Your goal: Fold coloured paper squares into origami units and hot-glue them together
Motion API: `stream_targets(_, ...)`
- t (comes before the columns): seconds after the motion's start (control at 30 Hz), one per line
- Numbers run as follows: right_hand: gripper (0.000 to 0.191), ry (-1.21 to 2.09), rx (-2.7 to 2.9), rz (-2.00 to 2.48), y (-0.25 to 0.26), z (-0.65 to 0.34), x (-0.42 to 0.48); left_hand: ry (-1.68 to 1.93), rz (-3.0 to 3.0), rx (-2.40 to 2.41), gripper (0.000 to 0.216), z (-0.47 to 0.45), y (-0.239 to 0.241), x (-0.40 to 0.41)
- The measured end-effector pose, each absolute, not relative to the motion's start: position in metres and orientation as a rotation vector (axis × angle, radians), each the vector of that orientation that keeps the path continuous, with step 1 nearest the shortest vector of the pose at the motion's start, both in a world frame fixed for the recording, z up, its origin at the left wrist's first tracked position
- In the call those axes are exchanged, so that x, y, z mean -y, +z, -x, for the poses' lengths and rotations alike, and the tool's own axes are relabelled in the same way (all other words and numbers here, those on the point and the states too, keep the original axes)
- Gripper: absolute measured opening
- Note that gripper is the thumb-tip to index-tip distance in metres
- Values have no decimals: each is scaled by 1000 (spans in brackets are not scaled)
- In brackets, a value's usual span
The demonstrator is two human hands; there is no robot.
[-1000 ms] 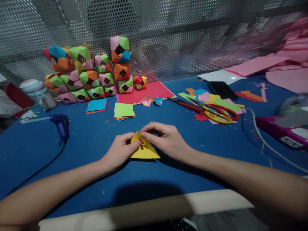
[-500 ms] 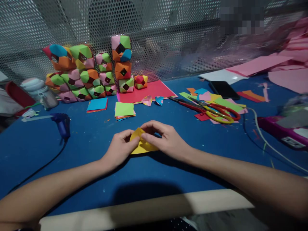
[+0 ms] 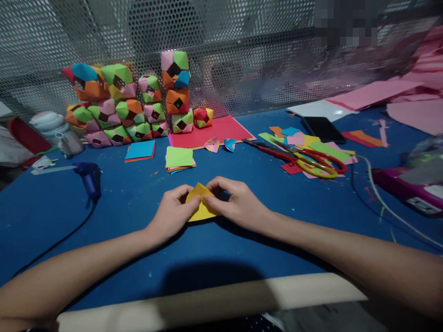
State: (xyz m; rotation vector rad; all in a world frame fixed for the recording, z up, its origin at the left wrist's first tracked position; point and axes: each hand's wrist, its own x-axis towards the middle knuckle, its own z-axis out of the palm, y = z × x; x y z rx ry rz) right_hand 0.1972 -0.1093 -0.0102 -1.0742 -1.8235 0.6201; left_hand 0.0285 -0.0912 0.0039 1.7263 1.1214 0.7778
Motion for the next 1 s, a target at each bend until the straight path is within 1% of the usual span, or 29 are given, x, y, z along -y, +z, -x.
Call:
stream_targets(0.13, 5, 608, 1822, 1066, -10, -197, 108, 743, -1749, -1122, 20, -30, 5, 92)
stream_targets(0.3, 7, 577, 1832, 1022, -11, -198, 108, 748, -1612, -1061, 20, -29, 4, 90)
stream_targets(0.53, 18, 513, 1915, 854, -12, -202, 106, 742, -1540, -1043, 17, -28, 5, 88)
stream_targets(1.0, 26, 396, 2017, 775, -17, -210, 100, 776, -1408, -965, 18, -26, -6, 80)
